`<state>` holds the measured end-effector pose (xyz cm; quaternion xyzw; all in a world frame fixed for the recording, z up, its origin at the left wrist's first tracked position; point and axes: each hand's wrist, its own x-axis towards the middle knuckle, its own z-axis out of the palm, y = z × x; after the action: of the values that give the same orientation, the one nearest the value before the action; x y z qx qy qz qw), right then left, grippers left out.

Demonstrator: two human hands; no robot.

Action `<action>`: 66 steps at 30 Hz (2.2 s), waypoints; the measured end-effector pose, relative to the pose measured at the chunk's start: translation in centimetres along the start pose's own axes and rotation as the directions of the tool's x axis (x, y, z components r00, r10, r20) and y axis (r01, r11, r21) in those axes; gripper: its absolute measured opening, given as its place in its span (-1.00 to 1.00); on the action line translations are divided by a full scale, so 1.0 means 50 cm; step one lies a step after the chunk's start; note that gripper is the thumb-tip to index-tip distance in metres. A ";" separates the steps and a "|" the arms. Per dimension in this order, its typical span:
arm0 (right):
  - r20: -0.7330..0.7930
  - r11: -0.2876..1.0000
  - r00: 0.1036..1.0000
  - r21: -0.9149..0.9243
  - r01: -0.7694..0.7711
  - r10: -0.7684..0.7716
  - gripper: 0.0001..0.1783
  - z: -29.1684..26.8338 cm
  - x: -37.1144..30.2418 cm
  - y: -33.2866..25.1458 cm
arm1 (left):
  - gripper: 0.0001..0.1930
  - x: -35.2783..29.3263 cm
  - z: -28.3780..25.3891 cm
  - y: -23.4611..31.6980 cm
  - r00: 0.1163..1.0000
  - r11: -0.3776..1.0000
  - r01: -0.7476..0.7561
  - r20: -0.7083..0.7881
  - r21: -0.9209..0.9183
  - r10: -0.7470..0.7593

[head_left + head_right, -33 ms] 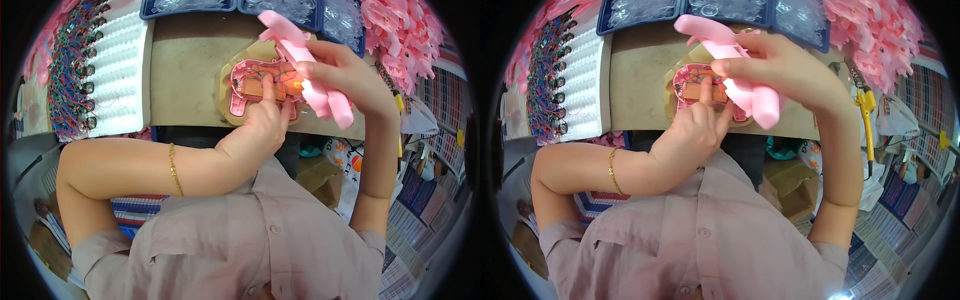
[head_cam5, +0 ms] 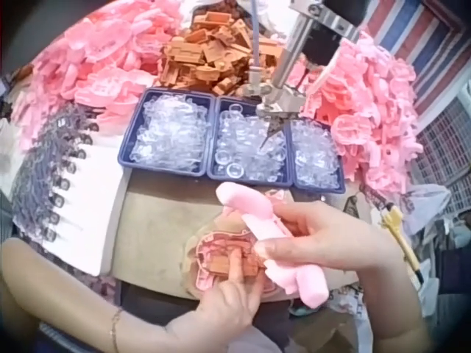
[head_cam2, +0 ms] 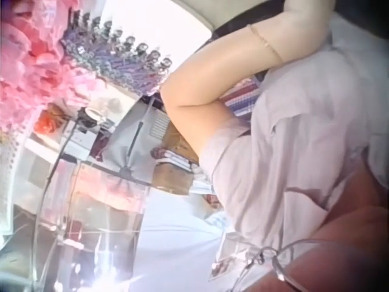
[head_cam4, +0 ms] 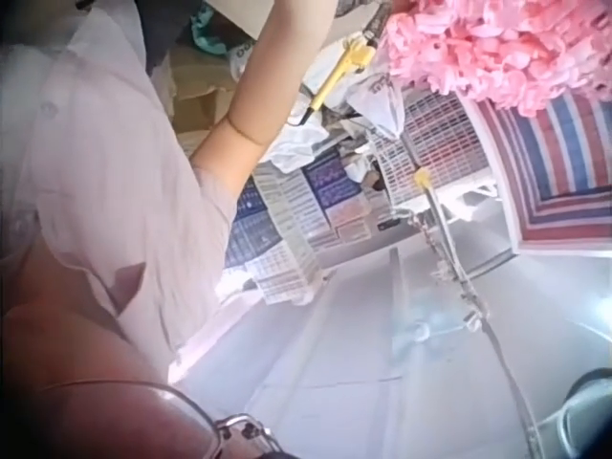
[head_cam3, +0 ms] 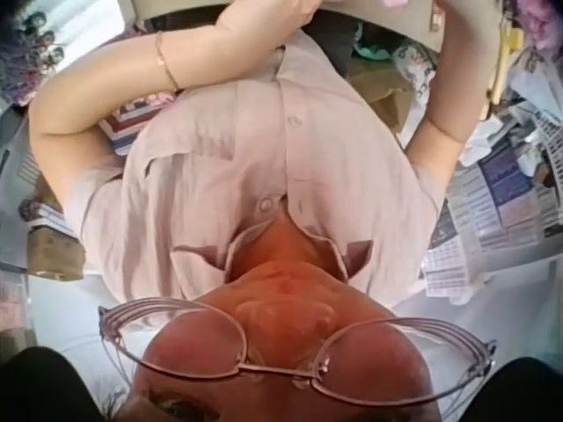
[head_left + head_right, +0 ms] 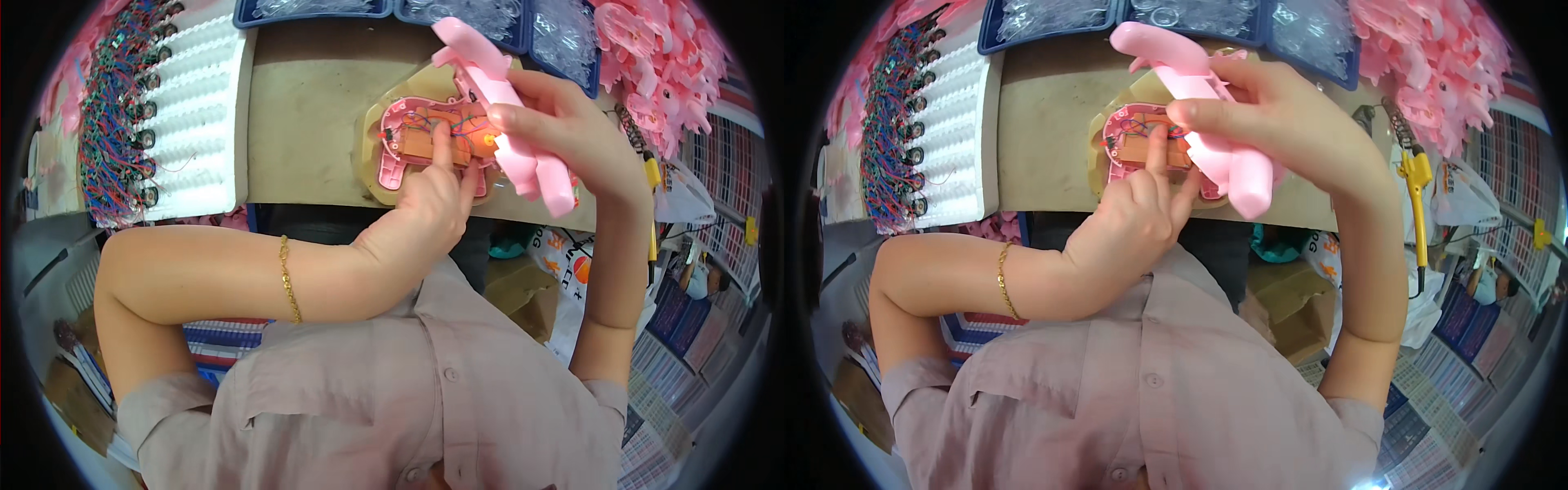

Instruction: Assembling electronic and structural components of a pink toy horse on a factory production line.

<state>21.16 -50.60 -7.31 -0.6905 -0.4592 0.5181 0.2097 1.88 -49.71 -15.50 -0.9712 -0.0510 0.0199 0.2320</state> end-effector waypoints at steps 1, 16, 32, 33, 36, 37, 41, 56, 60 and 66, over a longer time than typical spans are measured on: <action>0.009 1.000 1.000 0.002 0.004 -0.004 -0.39 0.009 0.000 0.005 | -0.48 -0.004 0.002 0.003 0.999 0.999 0.043 -0.033 -0.023 -0.043; 0.166 0.557 0.878 -0.717 0.419 -0.449 -0.26 0.048 0.035 0.024 | -0.77 -0.145 0.098 -0.079 0.832 0.169 0.185 0.063 -0.968 -0.551; 0.137 0.579 0.900 -0.723 0.377 -0.415 -0.27 0.053 0.037 0.015 | -0.52 -0.046 0.109 -0.117 0.769 0.387 0.154 -0.136 -0.909 -0.625; 0.136 0.578 0.888 -0.713 0.396 -0.440 -0.30 0.053 0.038 0.018 | -0.52 -0.028 0.093 -0.121 0.782 0.405 0.134 -0.154 -0.904 -0.604; 0.207 0.520 0.909 -0.765 0.381 -0.361 -0.38 0.043 0.037 0.005 | -0.26 0.033 0.068 -0.119 0.846 0.284 -0.091 -0.224 -0.955 -0.484; 0.167 0.535 0.917 -0.768 0.351 -0.362 -0.38 0.042 0.033 0.017 | -0.26 0.039 0.061 -0.126 0.856 0.293 -0.120 -0.248 -0.949 -0.454; -0.049 0.551 0.734 -0.696 0.461 -0.677 -0.61 0.056 -0.021 0.057 | -0.07 0.055 0.052 -0.174 0.958 0.335 -0.061 -0.150 -0.940 -0.247; -0.130 0.648 0.971 0.761 -0.033 0.202 -0.60 0.173 -0.099 0.147 | -0.50 0.094 -0.004 -0.192 0.989 0.581 -0.143 -0.104 -0.801 0.100; -0.301 0.987 0.948 0.151 -0.062 0.106 -0.61 0.059 -0.082 0.131 | -0.49 0.095 0.006 -0.190 0.987 0.617 -0.160 -0.127 -0.771 0.098; -0.566 0.834 0.644 -0.507 0.221 -0.515 -0.73 -0.002 0.119 0.128 | -0.45 0.097 -0.001 -0.187 0.985 0.590 -0.172 -0.154 -0.788 0.081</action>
<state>24.15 -48.67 -15.30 -0.7473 -0.5762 0.0690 0.3237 5.85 -40.89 -11.30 -0.9730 0.0267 -0.0380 -0.2263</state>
